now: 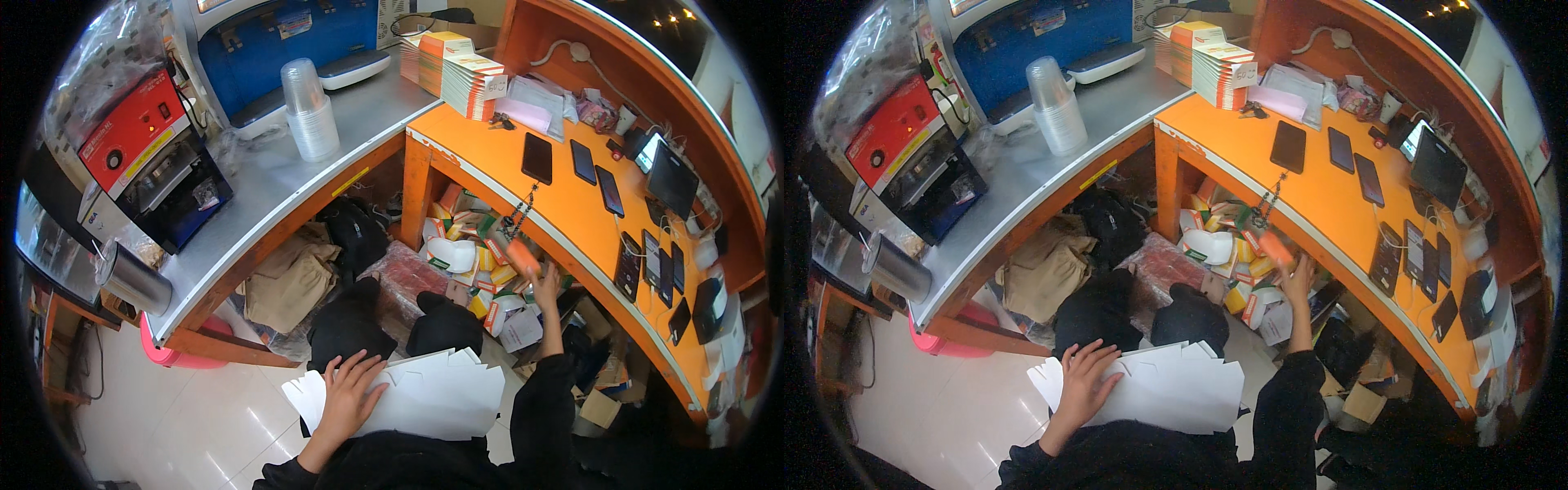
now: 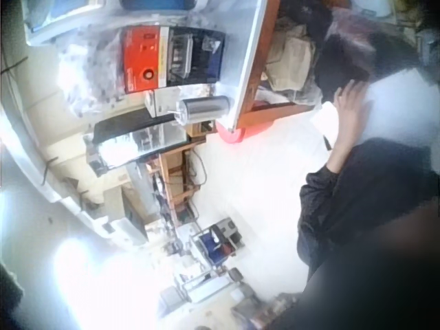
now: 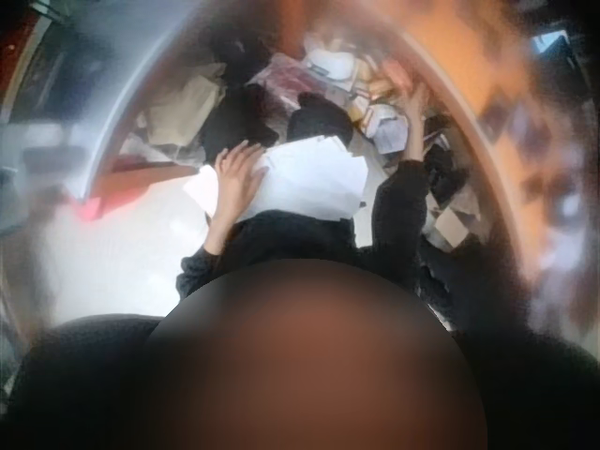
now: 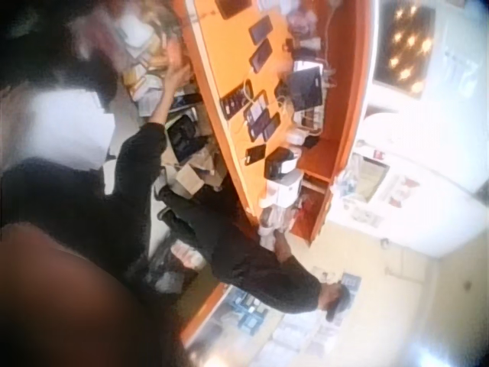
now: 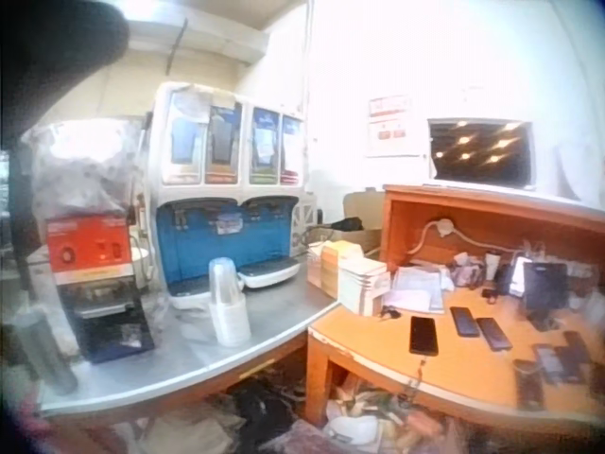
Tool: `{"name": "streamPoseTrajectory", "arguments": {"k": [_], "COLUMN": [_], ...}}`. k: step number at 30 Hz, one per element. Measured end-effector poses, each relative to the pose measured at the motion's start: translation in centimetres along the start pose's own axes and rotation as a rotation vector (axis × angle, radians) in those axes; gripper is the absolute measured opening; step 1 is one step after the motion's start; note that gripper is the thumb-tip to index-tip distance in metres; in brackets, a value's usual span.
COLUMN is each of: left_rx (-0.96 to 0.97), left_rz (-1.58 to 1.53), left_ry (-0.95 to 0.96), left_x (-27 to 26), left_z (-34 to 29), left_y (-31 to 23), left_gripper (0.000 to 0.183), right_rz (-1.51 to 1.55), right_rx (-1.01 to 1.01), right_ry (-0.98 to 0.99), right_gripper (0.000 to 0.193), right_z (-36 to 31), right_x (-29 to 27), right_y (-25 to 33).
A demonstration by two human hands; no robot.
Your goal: The person assembles small printed cardboard boxes by hand, folding flaps and tucking tabs to form the box shape. They handle multiple boxes one at a time, then place the finished boxes into a pile on the floor.
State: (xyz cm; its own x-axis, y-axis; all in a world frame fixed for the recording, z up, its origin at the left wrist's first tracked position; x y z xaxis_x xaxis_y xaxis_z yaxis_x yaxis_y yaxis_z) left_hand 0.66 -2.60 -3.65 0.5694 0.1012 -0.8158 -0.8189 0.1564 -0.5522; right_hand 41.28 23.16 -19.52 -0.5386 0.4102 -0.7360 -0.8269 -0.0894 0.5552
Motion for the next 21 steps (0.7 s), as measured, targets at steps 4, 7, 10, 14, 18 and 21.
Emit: {"name": "streamPoseTrajectory", "arguments": {"k": [4, 7, 10, 14, 18, 21], "left_rx": [0.037, 0.017, 0.035, 0.085, 0.083, 0.042], "left_rz": [-0.012, -0.026, -0.035, -0.043, -0.074, -0.113], "left_ry": [-0.066, -0.084, -0.101, -0.115, -0.112, -0.166], "left_x": [-0.1, 0.1, 0.3, 0.4, 0.2, -0.2], "left_z": [-0.2, -0.2, 0.2, 0.3, -0.5, -1.3], "left_y": [-0.4, -0.3, -0.1, -0.2, -0.1, 0.3], "left_gripper": [0.036, 0.035, 0.035, 0.033, 0.03, 0.028], "right_rz": [0.134, 0.404, 0.355, 0.17, 0.098, 0.096], "right_rx": [-0.057, -0.24, -0.415, -0.681, -0.783, -0.761], "right_ry": [0.045, 0.583, 0.661, 0.756, 0.761, 0.677], "right_gripper": [0.052, 0.05, 0.046, 0.05, 0.054, 0.055], "right_z": [0.9, -2.5, -6.7, -12.7, -16.7, -18.3], "right_x": [-1.9, -5.1, -9.0, -10.0, -8.5, -7.5], "right_y": [7.5, 15.1, 22.3, 29.7, 32.4, 32.7]}}
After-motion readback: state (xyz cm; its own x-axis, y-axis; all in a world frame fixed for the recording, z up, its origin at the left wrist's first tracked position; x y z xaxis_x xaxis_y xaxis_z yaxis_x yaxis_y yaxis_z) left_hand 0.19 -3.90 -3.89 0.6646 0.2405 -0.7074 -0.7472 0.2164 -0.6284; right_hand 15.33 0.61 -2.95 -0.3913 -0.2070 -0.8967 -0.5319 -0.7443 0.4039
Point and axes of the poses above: each hand's wrist, its own z-axis towards the middle knuckle, its own x-axis out of the palm, y = z × x, the point moved 3 cm from there along z, towards the middle knuckle, and after that the axes turned 4 degrees about -x, right-handed, at the moved point
